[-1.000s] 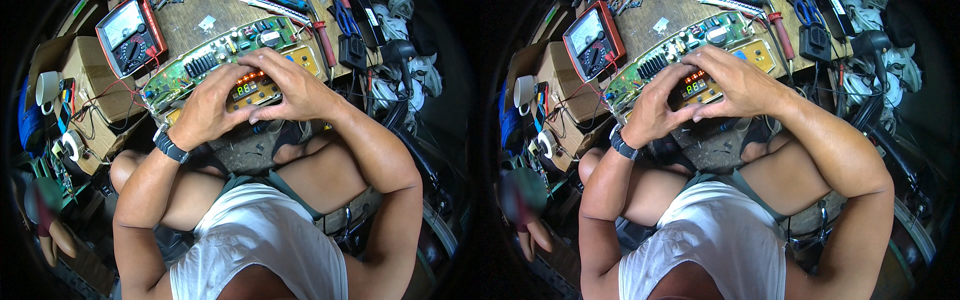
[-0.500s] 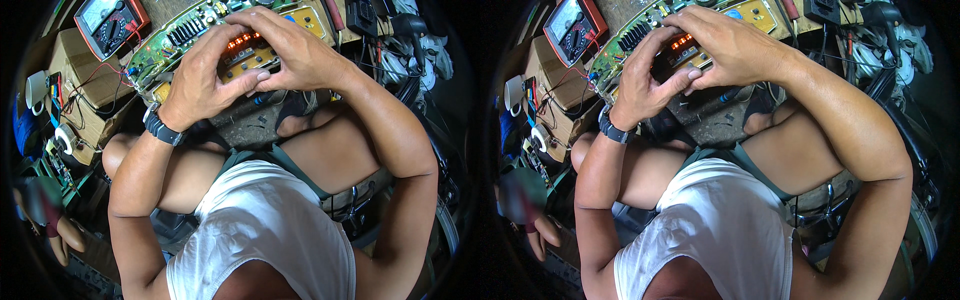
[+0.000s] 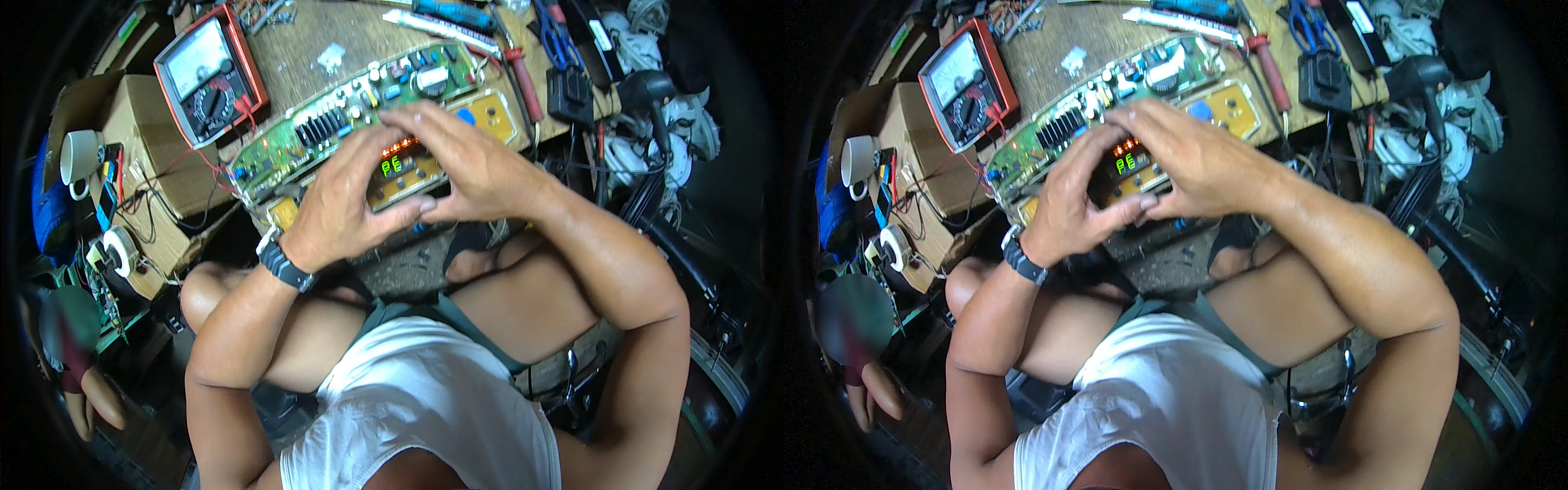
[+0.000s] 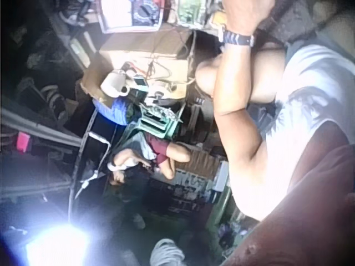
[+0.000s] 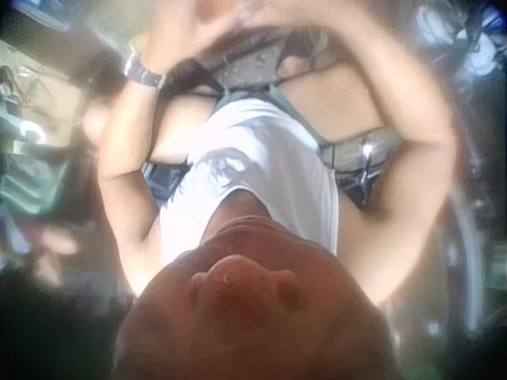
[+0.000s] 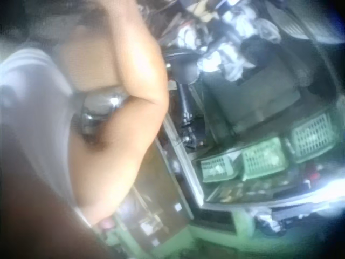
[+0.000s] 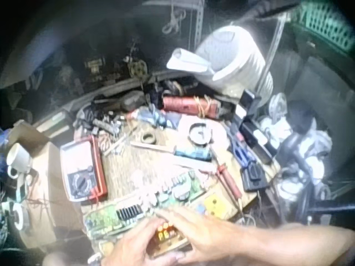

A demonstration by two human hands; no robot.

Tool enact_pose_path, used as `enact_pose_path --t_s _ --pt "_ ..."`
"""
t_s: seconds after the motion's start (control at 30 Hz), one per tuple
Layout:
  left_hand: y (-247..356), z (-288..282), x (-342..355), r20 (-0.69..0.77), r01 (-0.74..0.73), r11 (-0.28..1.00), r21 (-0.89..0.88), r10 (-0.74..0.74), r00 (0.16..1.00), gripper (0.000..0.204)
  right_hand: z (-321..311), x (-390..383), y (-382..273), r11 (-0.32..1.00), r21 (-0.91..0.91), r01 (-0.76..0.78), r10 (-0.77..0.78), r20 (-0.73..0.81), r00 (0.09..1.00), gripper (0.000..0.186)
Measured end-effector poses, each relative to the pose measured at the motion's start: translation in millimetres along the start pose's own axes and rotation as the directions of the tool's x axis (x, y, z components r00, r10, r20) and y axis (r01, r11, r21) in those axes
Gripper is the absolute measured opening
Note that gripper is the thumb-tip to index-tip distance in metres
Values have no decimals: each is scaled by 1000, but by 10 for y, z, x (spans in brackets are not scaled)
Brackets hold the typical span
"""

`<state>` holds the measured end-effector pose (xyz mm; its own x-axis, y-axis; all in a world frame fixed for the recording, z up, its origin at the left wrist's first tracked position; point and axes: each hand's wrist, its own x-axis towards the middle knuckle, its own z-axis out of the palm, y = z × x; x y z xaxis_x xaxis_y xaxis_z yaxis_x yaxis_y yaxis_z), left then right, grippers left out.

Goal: The person uses a multimeter to test components on a circuit board, touching probes to various points and observing the digital display.

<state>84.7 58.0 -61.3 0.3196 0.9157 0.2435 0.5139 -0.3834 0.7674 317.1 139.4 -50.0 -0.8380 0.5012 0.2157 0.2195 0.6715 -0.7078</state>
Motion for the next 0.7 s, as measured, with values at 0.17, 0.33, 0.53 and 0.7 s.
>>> enact_pose_path --t_s 0.17,0.33,0.53,0.7 --pt "8 -43 23 18 4 999 -54 -3 1000 82 -54 21 -45 997 20 -78 77 66 995 109" --pt "27 -59 17 37 45 997 -55 -43 998 83 -79 43 -86 997 -39 -67 69 53 996 110" --pt "23 -107 11 49 -19 999 -26 20 999 79 -256 45 -5 997 -47 -57 60 66 996 106" --pt "32 -167 -2 87 -13 1000 12 12 996 84 -771 -29 -82 964 -84 -254 260 75 963 58"
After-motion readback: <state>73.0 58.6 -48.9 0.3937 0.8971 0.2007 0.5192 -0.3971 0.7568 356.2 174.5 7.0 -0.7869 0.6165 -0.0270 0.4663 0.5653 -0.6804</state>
